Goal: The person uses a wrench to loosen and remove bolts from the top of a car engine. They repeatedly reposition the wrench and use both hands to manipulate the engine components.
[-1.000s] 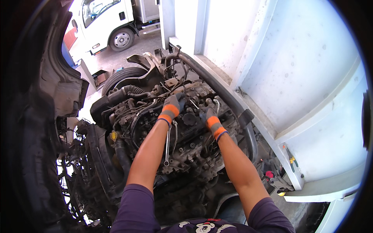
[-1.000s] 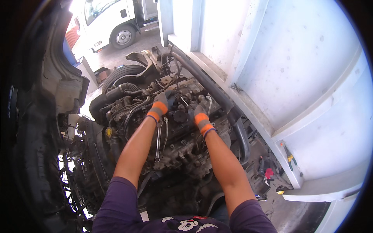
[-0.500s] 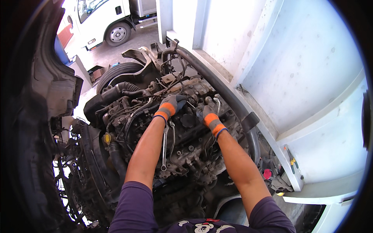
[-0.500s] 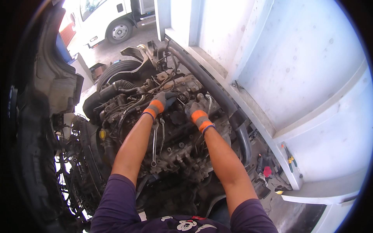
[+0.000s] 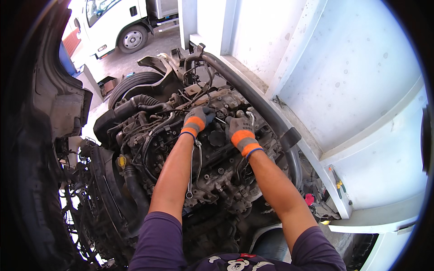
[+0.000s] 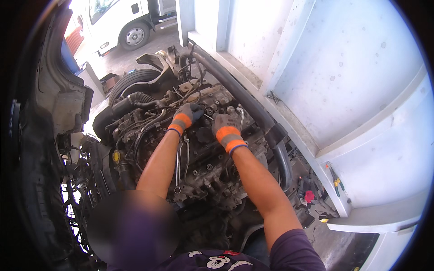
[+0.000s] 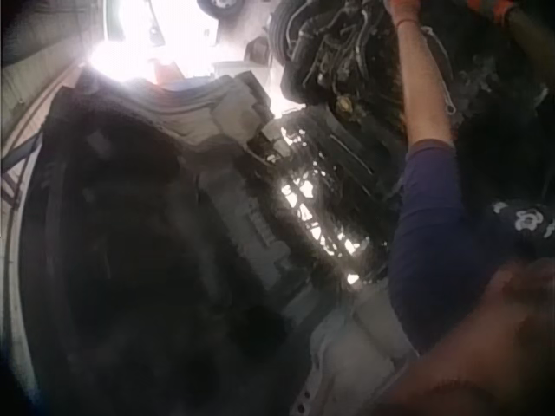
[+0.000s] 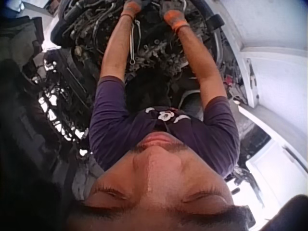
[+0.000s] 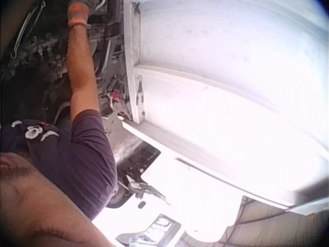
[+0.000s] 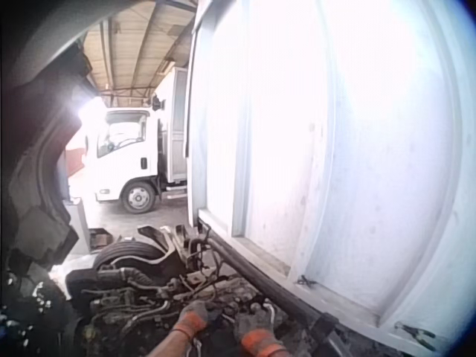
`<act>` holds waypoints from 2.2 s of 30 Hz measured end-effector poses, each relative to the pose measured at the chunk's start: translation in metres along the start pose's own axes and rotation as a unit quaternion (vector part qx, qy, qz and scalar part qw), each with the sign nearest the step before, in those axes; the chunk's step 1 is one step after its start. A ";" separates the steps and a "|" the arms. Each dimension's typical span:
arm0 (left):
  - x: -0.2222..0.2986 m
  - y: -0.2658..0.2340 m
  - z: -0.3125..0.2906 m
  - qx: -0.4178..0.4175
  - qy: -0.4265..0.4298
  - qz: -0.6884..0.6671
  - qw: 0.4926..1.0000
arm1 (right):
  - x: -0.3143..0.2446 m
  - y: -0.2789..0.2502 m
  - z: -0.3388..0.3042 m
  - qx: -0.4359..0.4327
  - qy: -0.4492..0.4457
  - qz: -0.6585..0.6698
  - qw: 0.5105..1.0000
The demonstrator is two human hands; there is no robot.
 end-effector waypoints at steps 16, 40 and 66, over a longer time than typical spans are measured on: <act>0.030 -0.008 -0.010 0.005 0.038 0.096 0.995 | 0.039 0.009 0.024 0.016 -0.062 0.042 0.997; 0.029 -0.007 -0.012 0.039 0.081 0.133 0.987 | 0.037 0.001 0.076 -0.091 -0.025 0.129 0.987; 0.036 -0.003 -0.012 0.024 0.115 0.151 0.982 | 0.018 0.062 0.180 0.122 -0.044 0.188 0.974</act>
Point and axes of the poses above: each hand's wrist, its own z-axis towards the middle knuckle, its own y-axis out of the palm, x = y × z, the point moved 6 cm from there along z, towards the middle knuckle, and after that the axes turned 2 degrees about x, right-handed, at the moved point
